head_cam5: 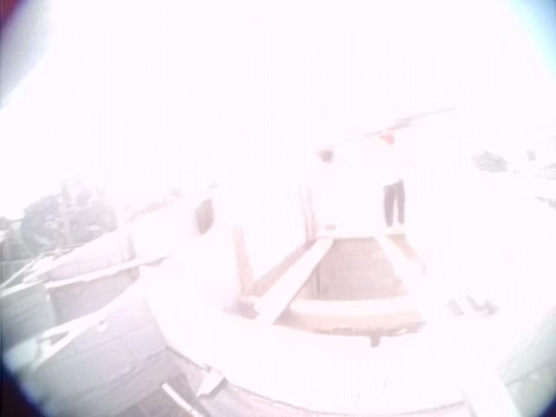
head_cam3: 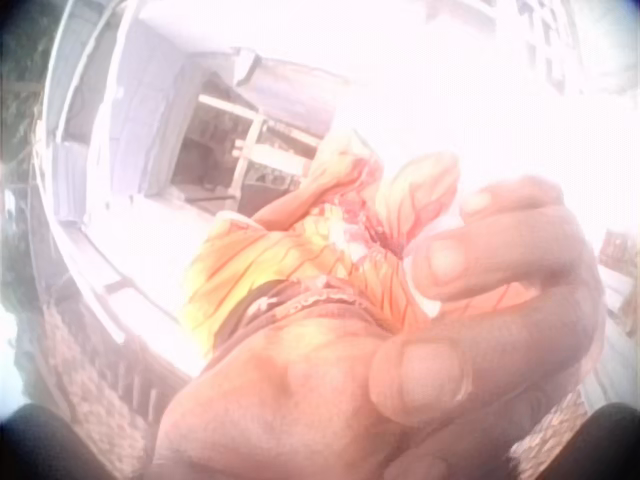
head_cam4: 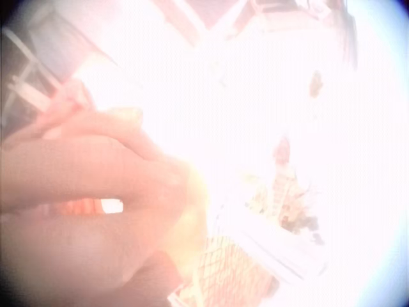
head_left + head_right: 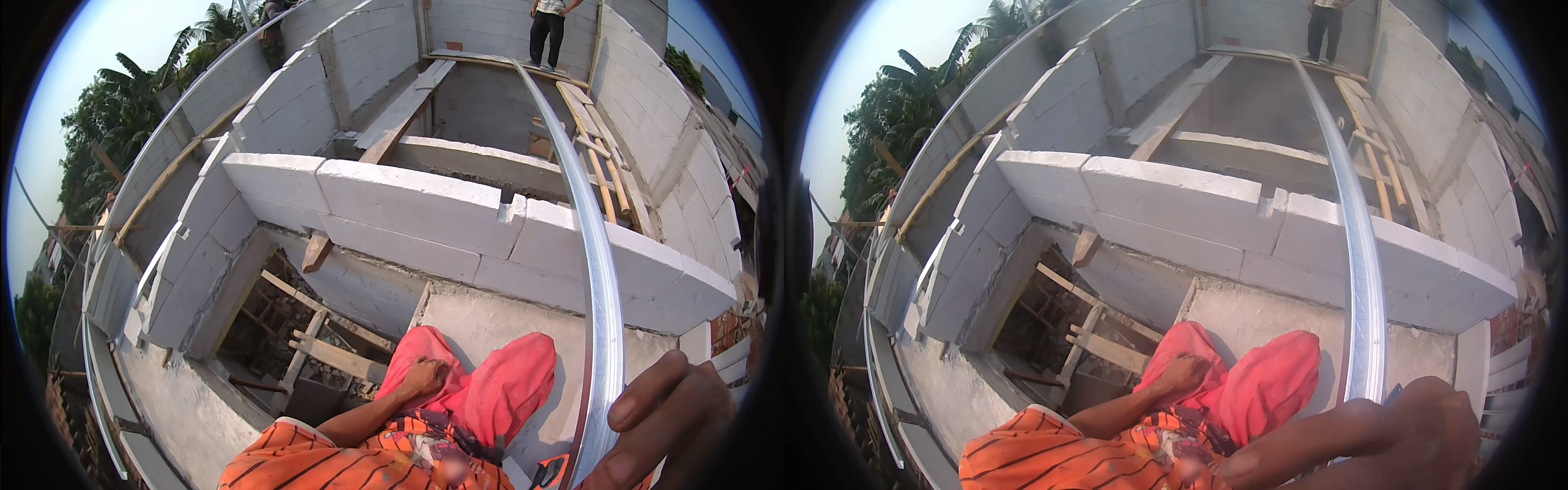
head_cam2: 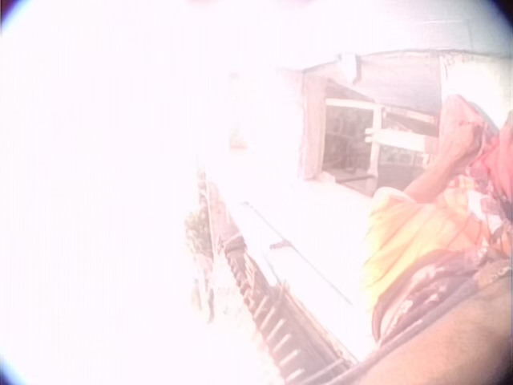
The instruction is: The person measures a wall with a metal strip, then picks up a long metal trim piece and places it along the top edge of a block wall. They adjust the trim to fit the wall's curve and align it with the existing structure.
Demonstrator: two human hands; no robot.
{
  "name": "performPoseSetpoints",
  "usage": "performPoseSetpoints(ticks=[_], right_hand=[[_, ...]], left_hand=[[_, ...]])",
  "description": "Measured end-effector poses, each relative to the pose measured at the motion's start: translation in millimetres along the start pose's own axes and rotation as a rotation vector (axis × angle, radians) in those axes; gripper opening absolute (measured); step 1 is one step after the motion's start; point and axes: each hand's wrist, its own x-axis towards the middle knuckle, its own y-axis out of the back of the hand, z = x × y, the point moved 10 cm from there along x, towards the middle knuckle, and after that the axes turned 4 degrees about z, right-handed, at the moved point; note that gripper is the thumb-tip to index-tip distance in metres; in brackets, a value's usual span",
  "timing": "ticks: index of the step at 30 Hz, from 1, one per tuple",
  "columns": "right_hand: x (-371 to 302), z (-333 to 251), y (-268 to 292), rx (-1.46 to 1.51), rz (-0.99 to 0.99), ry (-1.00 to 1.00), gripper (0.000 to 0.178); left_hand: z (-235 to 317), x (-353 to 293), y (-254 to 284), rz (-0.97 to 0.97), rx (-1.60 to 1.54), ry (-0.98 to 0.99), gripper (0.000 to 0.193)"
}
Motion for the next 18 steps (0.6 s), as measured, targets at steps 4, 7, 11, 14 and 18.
performPoseSetpoints(ticks=[4,7,11,14,18], right_hand=[[4.2,-1.8,11.7,0.362,-0.101,0.410,0.026],[-1.6,6.0,16.7,0.271,-0.061,0.326,0.024],[-7.2,5.7,8.1,0.207,-0.065,0.246,0.021],[-5.7,4.4,4.7,0.204,-0.074,0.234,0.019],[-6.5,9.0,21.6,0.228,-0.037,0.278,0.017]], left_hand=[[-2.1,2.6,-4.6,0.006,0.047,-0.033,0.033],[-1.1,3.7,-8.7,-0.029,0.081,-0.055,0.033],[4.6,1.3,-6.5,-0.101,0.100,-0.040,0.025],[5.8,0.9,-1.0,-0.030,0.065,-0.049,0.025],[2.7,2.1,-6.3,-0.026,0.054,-0.056,0.030]])
